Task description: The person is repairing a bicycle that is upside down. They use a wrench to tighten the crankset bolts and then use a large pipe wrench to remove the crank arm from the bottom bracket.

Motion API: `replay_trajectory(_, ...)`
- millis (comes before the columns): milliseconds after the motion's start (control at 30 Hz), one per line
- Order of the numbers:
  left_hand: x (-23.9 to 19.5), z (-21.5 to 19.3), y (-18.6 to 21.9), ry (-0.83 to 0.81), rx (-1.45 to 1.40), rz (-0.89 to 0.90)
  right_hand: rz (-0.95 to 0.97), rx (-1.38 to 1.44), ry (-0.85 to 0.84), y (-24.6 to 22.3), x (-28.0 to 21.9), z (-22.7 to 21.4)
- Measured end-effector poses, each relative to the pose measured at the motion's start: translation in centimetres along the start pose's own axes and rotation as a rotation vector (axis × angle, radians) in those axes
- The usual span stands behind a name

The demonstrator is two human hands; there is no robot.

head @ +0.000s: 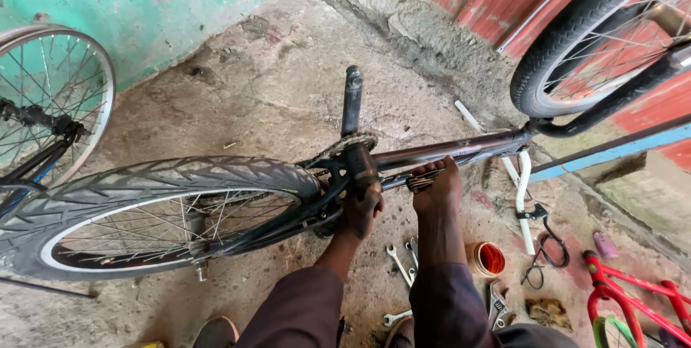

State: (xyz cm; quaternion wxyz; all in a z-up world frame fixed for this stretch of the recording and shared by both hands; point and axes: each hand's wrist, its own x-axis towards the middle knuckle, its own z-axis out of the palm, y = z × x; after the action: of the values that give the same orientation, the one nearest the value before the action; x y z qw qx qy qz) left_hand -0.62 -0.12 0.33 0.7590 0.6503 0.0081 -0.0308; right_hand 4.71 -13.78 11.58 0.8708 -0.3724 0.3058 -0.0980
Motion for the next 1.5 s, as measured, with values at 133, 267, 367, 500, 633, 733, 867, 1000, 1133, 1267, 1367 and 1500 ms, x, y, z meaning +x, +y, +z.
replay_trajectory(133,-2.1,0.1,3.0,0.108,0.015,-0.045,-0.008,0.022,-0.054,-0.8,-0.3,0.8)
replay_trajectory(267,-4.0,1.1,7.2,0.134,-0.222,-0.027,-0.037,0.438,-0.561,0.6,0.4,-0.7)
replay_trajectory(367,-4.3,1.0,8.5,0.126,-0.354,-0.056,-0.052,0.544,-0.5,0.8,1.9,-1.0)
replay_trajectory(500,-4.4,1.0,7.2,0.118,-0.279,0.007,-0.077,0.423,0.236,0.1,3.4,-4.5)
replay_trajectory(633,-3.4,0.9,4.5,0.144,-0.192,-0.028,-0.156,-0.546,0.358,5.6,4.0,-10.5)
replay_trajectory(733,-3.3,-0.8,2.5,0.139,0.075,-0.01,-0.086,-0.989,0.141,11.2,4.3,-13.8)
replay_trajectory(867,-5.3,-2.9,3.5,0.24,0.686,0.073,-0.184,-0.826,-0.122,7.7,-6.4,-6.4)
replay_trajectory(1000,-7.5,-4.7,8.9,0.277,1.025,0.356,0.005,-0.445,-0.174,5.2,-14.2,0.3)
replay_trajectory(1133,-8.7,-6.6,10.1,0.295,1.282,0.412,-0.003,-0.54,-0.352,5.2,-13.9,0.3)
replay_trajectory(1267,-10.0,-7.9,6.9,0.365,1.349,0.241,-0.093,-0.411,-0.454,0.9,-20.7,4.4)
replay_trajectory(1367,-10.2,-8.7,6.2,0.584,1.24,0.087,-0.226,-0.496,-0.528,6.5,-15.1,0.0)
replay_trajectory(1500,-10.5,-8.3,7.1,0.52,1.391,-0.044,-0.186,-0.338,-0.594,10.0,-9.8,-2.9)
